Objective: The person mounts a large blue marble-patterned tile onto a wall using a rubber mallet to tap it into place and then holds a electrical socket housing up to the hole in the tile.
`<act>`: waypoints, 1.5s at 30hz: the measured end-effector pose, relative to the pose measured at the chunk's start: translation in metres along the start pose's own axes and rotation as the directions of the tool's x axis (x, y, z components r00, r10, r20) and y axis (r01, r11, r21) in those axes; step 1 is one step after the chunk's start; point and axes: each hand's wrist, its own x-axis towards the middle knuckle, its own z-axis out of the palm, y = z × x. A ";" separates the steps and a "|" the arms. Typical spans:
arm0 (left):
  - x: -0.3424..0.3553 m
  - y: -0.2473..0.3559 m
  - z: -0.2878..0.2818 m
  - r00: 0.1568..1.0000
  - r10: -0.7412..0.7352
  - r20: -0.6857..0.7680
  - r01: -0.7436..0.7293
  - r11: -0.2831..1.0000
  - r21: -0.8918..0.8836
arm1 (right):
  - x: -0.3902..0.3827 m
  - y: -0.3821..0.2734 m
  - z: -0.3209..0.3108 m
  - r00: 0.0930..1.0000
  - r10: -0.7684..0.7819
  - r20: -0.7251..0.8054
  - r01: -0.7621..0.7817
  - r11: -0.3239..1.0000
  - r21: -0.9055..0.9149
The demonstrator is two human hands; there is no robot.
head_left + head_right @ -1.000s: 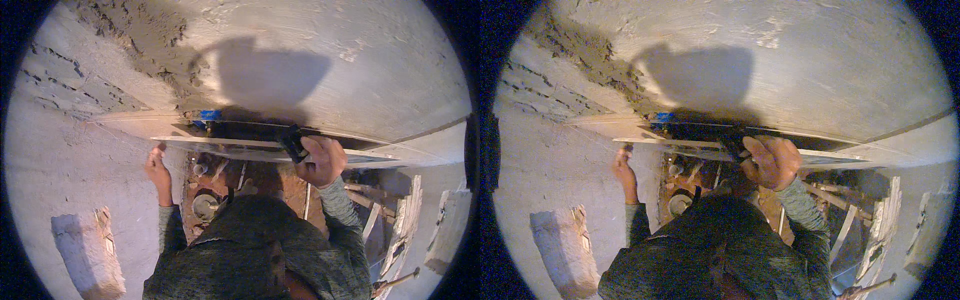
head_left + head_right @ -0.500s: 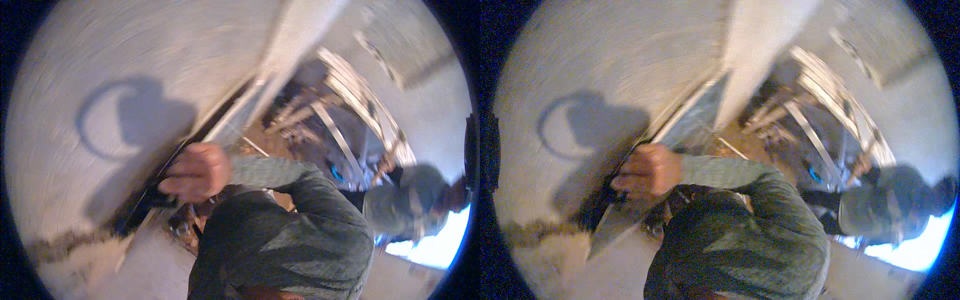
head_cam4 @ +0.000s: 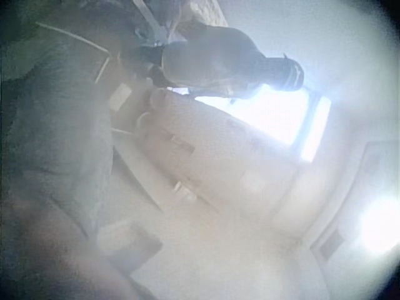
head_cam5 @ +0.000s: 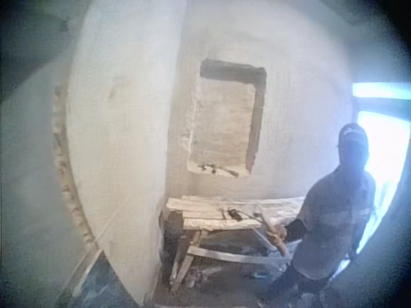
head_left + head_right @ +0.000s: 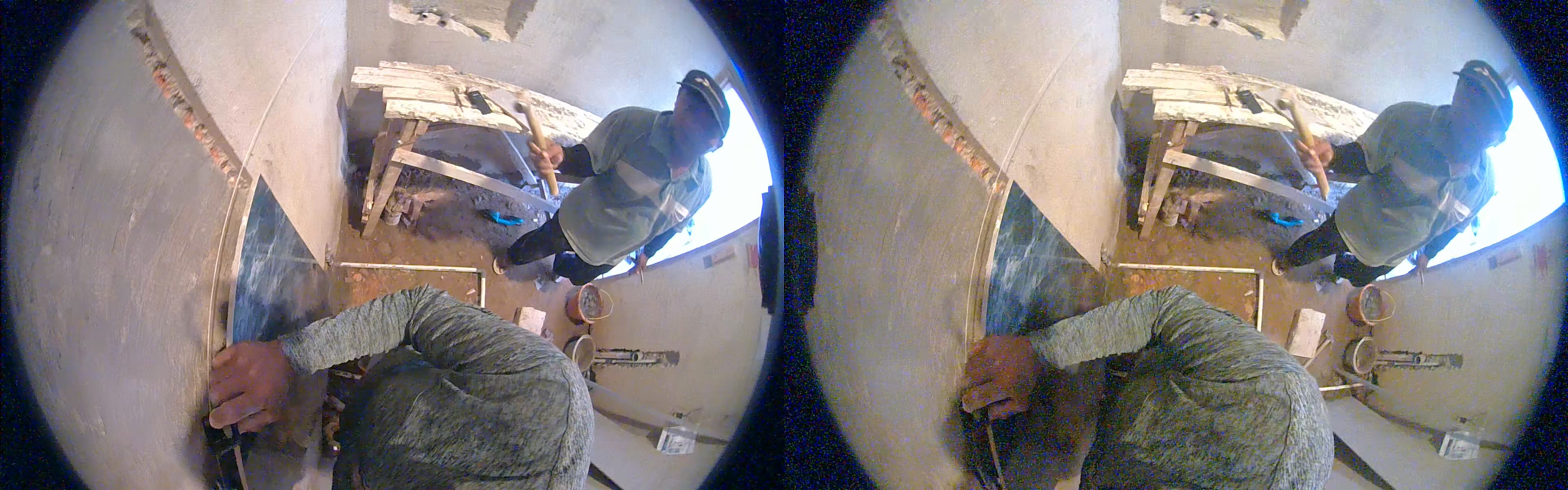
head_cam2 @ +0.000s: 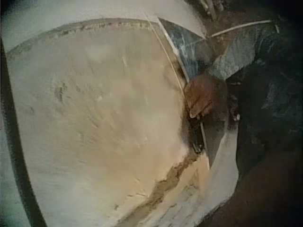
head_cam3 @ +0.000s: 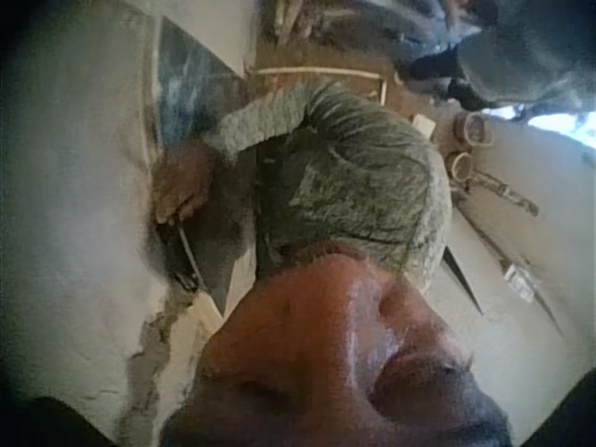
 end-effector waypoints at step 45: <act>-0.120 0.042 -0.048 0.790 0.126 -0.600 -0.526 -0.363 -0.769 | 0.006 -0.013 -0.028 0.968 0.052 0.247 -0.032 0.996 -0.084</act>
